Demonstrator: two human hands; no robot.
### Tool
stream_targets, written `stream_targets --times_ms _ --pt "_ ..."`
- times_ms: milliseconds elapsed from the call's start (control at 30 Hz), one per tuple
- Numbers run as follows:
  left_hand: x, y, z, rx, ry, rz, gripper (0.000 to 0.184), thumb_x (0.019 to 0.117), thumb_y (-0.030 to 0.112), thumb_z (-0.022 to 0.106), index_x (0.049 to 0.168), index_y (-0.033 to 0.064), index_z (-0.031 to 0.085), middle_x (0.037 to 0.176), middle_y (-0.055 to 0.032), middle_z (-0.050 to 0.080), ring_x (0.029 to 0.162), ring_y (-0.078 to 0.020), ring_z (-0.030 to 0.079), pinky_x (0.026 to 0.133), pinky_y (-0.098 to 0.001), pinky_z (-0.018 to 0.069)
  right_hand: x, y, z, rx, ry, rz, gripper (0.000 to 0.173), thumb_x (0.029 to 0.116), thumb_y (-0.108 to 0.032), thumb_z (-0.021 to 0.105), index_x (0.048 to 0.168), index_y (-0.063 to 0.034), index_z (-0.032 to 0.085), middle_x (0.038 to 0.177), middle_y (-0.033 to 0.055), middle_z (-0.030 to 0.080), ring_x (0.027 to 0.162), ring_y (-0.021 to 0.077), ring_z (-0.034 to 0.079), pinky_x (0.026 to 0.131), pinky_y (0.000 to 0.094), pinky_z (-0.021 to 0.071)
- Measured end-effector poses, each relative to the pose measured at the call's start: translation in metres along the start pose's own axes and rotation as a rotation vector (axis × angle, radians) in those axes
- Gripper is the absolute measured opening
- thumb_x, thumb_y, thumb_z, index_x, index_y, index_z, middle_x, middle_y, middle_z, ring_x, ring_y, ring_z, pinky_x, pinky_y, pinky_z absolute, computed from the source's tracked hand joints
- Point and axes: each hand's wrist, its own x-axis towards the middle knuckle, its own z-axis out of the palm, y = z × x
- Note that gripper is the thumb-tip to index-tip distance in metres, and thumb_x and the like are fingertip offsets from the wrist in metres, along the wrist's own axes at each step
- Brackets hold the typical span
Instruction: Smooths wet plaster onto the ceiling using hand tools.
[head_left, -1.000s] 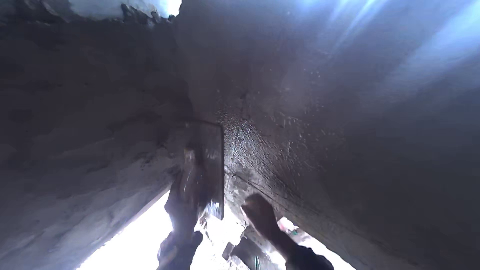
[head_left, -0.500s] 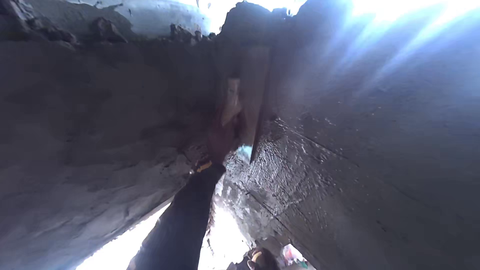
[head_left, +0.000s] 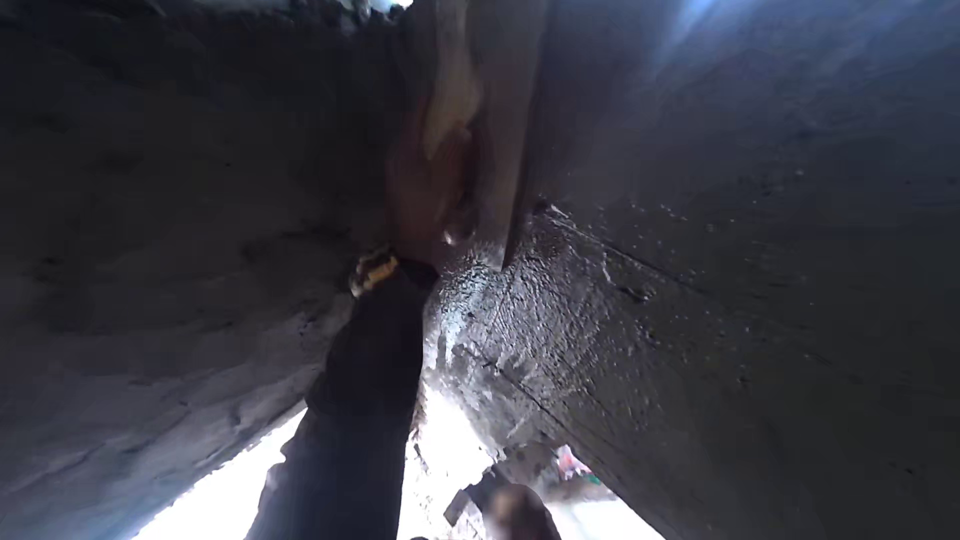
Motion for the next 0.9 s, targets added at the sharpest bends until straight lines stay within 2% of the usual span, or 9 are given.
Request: stream_targets --times_ms 100,167,233,300,433,567,700,833,900 --pt "-0.109 -0.067 -0.001 0.189 -0.049 -0.279 0.06 0.0958 0.038 0.071 0.15 0.0238 0.05 0.122 -0.009 0.07 0.096 -0.0185 0.07 0.084 -0.0437 0.0605 -0.002 0.002 0.001 -0.02 0.011 0.006 0.049 0.0879 -0.038 0.08 0.119 -0.0026 0.067 0.11 0.0124 0.073 0.103 0.0212 0.07 0.096 0.0434 0.0573" --pt "-0.17 -0.112 0.002 0.221 -0.066 -0.376 0.062 0.0927 0.029 0.075 0.148 0.0103 0.053 0.126 -0.0159 0.069 0.108 -0.0239 0.07 0.097 -0.0471 0.0565 -0.004 0.002 -0.002 -0.024 0.031 0.019 0.049 0.0877 -0.039 0.079 0.118 -0.0029 0.068 0.111 0.0136 0.071 0.104 0.0226 0.069 0.097 0.0439 0.0563" --pt "-0.212 -0.136 0.008 0.202 -0.037 -0.355 0.061 0.0894 0.024 0.075 0.142 0.0001 0.057 0.123 -0.016 0.071 0.105 -0.0187 0.071 0.097 -0.0401 0.0576 -0.008 0.002 -0.006 -0.001 0.052 0.062 0.05 0.0872 -0.038 0.079 0.12 -0.0027 0.067 0.112 0.0142 0.071 0.104 0.0232 0.069 0.096 0.0447 0.0561" --pt "-0.226 -0.129 0.01 0.177 -0.071 -0.256 0.061 0.0859 0.025 0.078 0.136 -0.0048 0.06 0.12 -0.0159 0.072 0.105 -0.0163 0.072 0.097 -0.036 0.0576 -0.012 0.006 -0.005 0.048 0.072 0.091 0.049 0.0867 -0.035 0.081 0.12 -0.0021 0.066 0.11 0.0132 0.072 0.102 0.0214 0.07 0.095 0.0432 0.0571" --pt "-0.225 -0.11 0.014 0.266 -0.3 0.026 0.06 0.0816 0.03 0.079 0.128 -0.0058 0.067 0.112 -0.0176 0.075 0.102 -0.024 0.074 0.093 -0.0425 0.0592 -0.009 0.003 -0.009 0.052 0.103 0.071 0.052 0.0875 -0.034 0.08 0.124 -0.0007 0.064 0.114 0.014 0.071 0.106 0.0217 0.069 0.098 0.0424 0.0556" --pt "-0.216 -0.1 0.013 0.23 -0.289 0.042 0.058 0.0834 0.029 0.079 0.129 -0.0036 0.067 0.11 -0.0163 0.076 0.098 -0.0214 0.075 0.091 -0.04 0.0603 -0.001 0.001 -0.008 0.074 0.107 -0.003 0.046 0.0876 -0.037 0.079 0.12 -0.0069 0.066 0.108 0.0069 0.072 0.099 0.0149 0.069 0.092 0.037 0.058" --pt "-0.245 -0.068 0.035 0.148 -0.276 -0.195 0.068 0.0847 0.036 0.081 0.139 0.0014 0.06 0.119 -0.0121 0.074 0.105 -0.0164 0.073 0.095 -0.0387 0.0598 0.0 0.002 -0.004 0.126 0.104 0.022 0.05 0.0854 -0.037 0.081 0.122 -0.0054 0.065 0.105 0.0068 0.072 0.095 0.0138 0.07 0.089 0.036 0.0592" --pt "-0.284 -0.07 0.054 0.129 -0.129 -0.08 0.062 0.0846 0.026 0.081 0.133 -0.0078 0.062 0.123 -0.018 0.072 0.11 -0.021 0.072 0.1 -0.0376 0.0571 -0.009 -0.002 0.001 0.118 0.073 0.076 0.048 0.086 -0.033 0.081 0.121 -0.0047 0.065 0.103 0.0076 0.073 0.095 0.0156 0.071 0.089 0.0385 0.0597" --pt "-0.302 -0.082 0.054 0.147 -0.185 -0.029 0.057 0.0832 0.029 0.081 0.126 -0.0075 0.067 0.111 -0.0177 0.075 0.098 -0.022 0.075 0.091 -0.0404 0.0608 -0.011 -0.009 -0.006 0.105 0.085 0.069 0.048 0.087 -0.03 0.081 0.122 -0.0011 0.065 0.105 0.0115 0.073 0.097 0.0192 0.071 0.092 0.0414 0.0586"
